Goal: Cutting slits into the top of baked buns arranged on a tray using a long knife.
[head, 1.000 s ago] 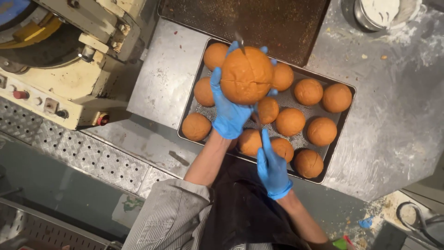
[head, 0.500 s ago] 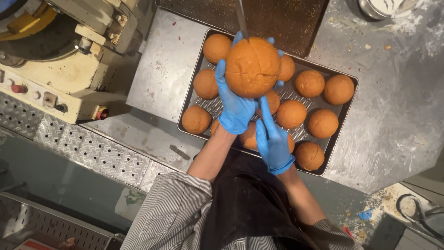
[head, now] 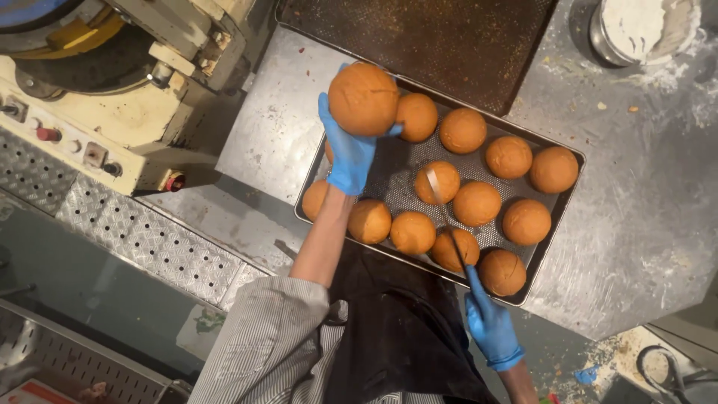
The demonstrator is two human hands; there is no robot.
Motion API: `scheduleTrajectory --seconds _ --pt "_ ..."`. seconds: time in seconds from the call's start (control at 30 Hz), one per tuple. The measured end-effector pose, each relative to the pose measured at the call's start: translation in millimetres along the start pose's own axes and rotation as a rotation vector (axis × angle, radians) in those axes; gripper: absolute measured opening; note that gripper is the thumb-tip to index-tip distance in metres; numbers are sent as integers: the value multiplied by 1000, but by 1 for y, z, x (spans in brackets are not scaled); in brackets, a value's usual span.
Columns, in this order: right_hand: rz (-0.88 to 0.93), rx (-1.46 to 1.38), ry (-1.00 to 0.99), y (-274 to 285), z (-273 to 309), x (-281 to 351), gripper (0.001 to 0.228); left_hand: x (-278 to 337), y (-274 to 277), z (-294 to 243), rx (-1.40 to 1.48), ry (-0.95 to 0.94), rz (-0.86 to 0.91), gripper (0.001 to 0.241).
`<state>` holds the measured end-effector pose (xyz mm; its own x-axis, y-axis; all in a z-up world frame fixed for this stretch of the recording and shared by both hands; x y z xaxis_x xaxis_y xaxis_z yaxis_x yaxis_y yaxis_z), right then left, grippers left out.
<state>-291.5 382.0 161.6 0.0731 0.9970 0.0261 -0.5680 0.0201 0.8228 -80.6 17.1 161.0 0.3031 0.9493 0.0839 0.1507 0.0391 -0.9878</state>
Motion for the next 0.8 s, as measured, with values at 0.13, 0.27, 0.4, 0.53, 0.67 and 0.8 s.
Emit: scheduleTrajectory --seconds 0.13,0.27,0.4,0.53,0.67,0.8 --pt "-124 -191 -208 19 48 -43 60 20 -24 17 -9 77 -64 71" --pt "-231 -371 -227 44 111 -109 59 34 -48 49 158 217 -73 59" --pt "-197 -459 -106 42 134 -135 61 42 -52 61 211 216 96 59" --pt "-162 -460 -120 32 133 -140 62 40 -46 61 294 237 108 61" --pt "-175 -446 -119 27 132 -144 61 44 -49 59 281 254 77 61" --pt "-183 -438 -64 24 132 -142 60 43 -51 59 239 255 100 59"
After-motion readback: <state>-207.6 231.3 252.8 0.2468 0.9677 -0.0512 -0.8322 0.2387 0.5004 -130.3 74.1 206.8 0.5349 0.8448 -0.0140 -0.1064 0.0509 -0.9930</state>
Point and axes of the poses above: each hand's wrist, its own x-axis away from the middle knuckle, its own y-axis out of the back of the hand, z = x × y, the point moved 1 cm from there along -x, towards the middle knuckle, and after that the axes turned 6 degrees about x, right-handed, at the moved point
